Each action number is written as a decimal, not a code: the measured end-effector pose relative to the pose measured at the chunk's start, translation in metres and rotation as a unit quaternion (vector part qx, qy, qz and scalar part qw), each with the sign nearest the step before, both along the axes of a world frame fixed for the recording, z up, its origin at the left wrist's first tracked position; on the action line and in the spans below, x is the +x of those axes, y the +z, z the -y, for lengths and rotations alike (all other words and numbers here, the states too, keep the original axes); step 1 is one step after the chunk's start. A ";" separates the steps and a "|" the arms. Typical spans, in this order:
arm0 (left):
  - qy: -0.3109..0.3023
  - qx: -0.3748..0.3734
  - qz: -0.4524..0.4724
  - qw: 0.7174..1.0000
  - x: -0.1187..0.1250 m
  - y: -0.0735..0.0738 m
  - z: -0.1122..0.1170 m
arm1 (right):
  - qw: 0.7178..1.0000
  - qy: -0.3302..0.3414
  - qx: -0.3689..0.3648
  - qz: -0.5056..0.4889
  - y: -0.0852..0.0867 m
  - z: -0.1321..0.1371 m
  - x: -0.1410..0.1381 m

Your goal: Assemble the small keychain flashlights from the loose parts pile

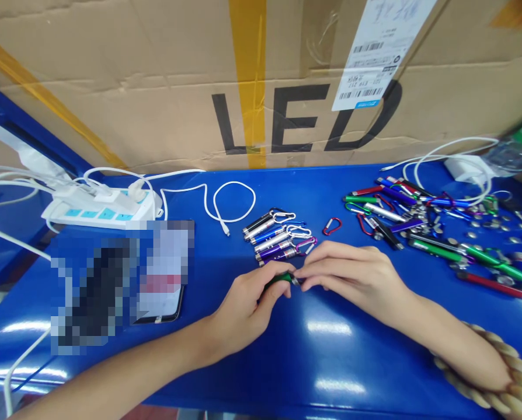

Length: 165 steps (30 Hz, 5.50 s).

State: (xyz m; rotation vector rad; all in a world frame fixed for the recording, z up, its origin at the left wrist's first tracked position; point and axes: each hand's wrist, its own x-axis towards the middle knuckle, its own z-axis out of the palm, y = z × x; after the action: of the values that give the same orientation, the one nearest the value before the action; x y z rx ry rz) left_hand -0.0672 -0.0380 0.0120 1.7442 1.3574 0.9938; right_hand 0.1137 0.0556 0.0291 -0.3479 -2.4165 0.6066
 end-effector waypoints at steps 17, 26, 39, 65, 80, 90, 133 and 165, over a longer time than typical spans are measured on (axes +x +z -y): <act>-0.007 0.016 0.018 1.000 0.000 -0.002 0.002 | 0.975 0.009 -0.218 -0.046 0.005 0.001 -0.007; -0.041 0.028 0.019 0.999 -0.001 -0.005 0.005 | 0.959 0.004 -0.284 -0.009 0.001 0.002 -0.007; -0.055 0.073 0.001 0.996 -0.001 -0.007 0.003 | 0.913 -0.051 -0.403 0.040 -0.004 0.005 -0.012; -0.021 0.055 -0.049 0.997 0.000 0.000 0.005 | 0.931 -0.103 -0.347 0.046 -0.005 0.011 -0.012; -0.016 0.021 -0.025 0.999 -0.003 0.005 0.000 | 0.993 0.014 0.113 0.002 -0.003 0.003 0.007; -0.049 0.012 -0.031 0.998 -0.001 0.005 -0.002 | 0.994 0.025 0.105 -0.008 -0.006 0.001 0.005; -0.027 0.123 -0.096 0.987 -0.002 -0.012 0.003 | 0.945 -0.058 -0.310 0.089 -0.004 0.006 -0.011; 0.030 0.097 -0.045 0.994 0.000 -0.005 0.000 | 0.960 -0.125 -0.246 0.054 -0.005 0.008 -0.010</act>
State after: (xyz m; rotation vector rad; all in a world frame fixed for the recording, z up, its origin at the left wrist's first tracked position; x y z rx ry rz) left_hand -0.0673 -0.0375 0.0073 1.9221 1.4161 1.1233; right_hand 0.1034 0.0475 0.0239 -0.8978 -2.2450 1.0910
